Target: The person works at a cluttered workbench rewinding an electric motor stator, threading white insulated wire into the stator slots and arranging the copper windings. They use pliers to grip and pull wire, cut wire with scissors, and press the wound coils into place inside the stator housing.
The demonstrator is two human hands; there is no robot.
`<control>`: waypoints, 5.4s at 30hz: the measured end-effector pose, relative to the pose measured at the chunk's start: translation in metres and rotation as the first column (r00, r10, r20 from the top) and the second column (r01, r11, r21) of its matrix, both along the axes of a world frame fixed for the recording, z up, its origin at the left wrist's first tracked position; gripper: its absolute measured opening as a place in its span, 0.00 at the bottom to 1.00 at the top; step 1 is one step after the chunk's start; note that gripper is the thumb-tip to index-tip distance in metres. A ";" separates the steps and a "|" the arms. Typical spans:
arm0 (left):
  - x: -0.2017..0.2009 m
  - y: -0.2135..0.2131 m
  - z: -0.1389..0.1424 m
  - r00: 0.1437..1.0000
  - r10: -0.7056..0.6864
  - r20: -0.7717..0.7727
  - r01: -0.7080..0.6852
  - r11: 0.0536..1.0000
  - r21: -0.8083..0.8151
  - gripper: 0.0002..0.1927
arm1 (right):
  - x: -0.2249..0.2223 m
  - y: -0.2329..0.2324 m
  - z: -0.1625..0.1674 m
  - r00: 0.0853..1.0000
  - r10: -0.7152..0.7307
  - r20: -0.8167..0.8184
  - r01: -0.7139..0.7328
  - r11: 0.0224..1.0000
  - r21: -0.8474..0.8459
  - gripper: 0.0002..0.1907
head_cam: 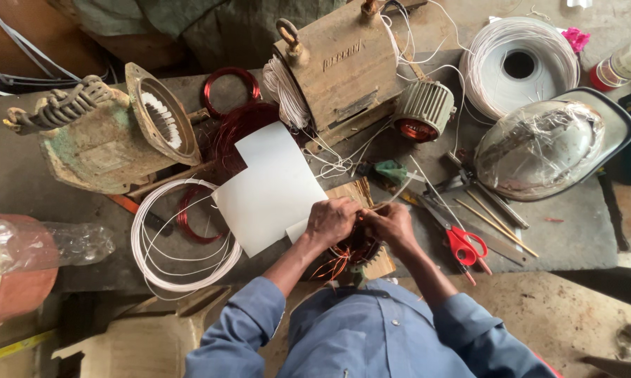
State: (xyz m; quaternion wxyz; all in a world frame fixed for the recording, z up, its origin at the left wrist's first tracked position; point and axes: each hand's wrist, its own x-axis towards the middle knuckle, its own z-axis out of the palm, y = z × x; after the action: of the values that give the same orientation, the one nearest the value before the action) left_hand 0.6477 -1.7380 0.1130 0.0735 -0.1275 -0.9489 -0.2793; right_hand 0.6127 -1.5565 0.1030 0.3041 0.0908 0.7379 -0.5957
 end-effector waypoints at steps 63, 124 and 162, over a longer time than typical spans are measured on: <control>-0.024 -0.009 0.000 0.963 -0.270 -0.009 0.270 0.961 0.062 0.08 | -0.017 0.086 0.037 0.906 -0.286 -0.313 0.209 0.943 -0.257 0.16; 0.324 0.064 -0.015 0.429 0.606 0.670 -0.897 0.200 0.393 0.23 | 0.016 0.088 0.002 0.558 0.268 -0.785 -0.322 0.942 0.093 0.18; 0.079 0.013 0.026 0.892 0.405 0.202 -0.443 0.873 0.204 0.27 | 0.019 0.195 -0.019 0.997 0.054 0.057 -0.033 0.948 -0.317 0.33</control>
State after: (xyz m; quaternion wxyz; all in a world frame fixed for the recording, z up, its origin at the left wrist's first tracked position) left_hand 0.7265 -1.7254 0.1387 0.0751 0.1159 -0.9146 -0.3801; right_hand 0.6320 -1.3611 0.0841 0.3515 0.0442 0.6247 -0.6958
